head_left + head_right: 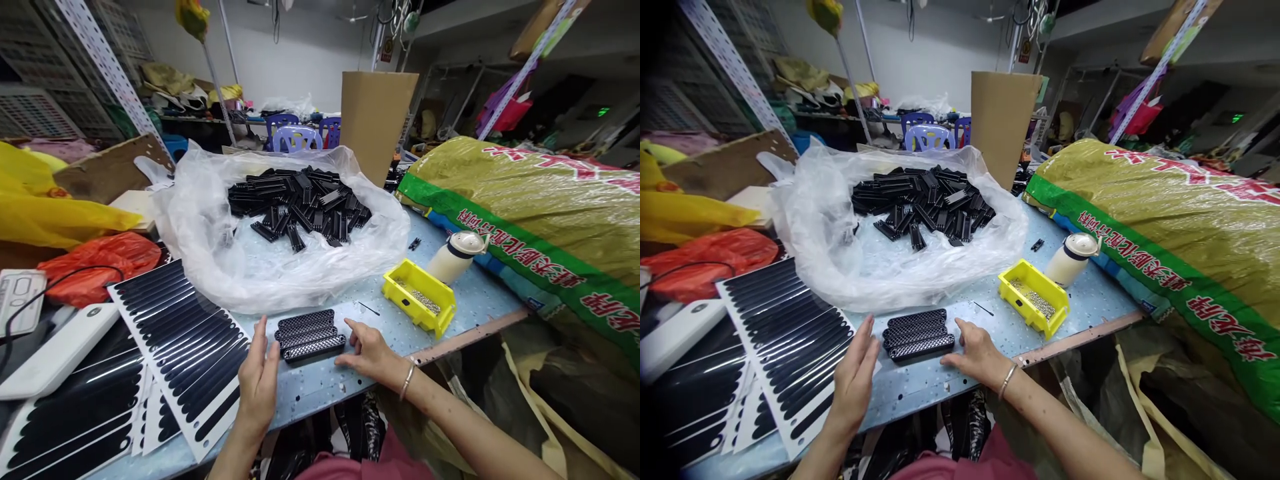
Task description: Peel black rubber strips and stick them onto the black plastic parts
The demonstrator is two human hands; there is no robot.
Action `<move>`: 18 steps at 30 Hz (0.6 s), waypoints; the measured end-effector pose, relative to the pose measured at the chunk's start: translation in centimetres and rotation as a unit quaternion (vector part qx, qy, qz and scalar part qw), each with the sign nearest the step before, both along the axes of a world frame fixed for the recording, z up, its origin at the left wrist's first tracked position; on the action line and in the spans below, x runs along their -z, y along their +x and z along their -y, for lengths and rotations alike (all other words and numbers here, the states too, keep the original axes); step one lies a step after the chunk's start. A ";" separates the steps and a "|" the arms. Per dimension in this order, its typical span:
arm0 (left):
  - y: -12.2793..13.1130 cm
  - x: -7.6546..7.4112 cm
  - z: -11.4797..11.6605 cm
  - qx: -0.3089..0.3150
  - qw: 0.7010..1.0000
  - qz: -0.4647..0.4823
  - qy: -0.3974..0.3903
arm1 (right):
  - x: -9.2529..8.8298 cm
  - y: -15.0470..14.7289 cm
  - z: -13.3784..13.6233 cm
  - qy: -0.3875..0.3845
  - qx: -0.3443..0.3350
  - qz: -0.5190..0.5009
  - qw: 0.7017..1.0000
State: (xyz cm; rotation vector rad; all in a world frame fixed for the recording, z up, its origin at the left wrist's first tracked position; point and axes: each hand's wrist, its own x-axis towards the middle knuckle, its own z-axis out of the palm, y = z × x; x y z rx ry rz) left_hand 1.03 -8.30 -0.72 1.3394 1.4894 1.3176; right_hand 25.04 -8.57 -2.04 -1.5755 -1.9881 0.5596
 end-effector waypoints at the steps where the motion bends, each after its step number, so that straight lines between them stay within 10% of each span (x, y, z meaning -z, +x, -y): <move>1: 0.6 0.1 -0.4 0.002 1.000 0.006 0.000 | -0.4 -0.1 -0.2 -0.027 0.011 0.002 1.000; 18: 3.0 0.8 -1.7 0.013 0.998 0.008 -0.061 | -3.4 -1.0 -4.4 -0.152 -0.031 -0.046 0.987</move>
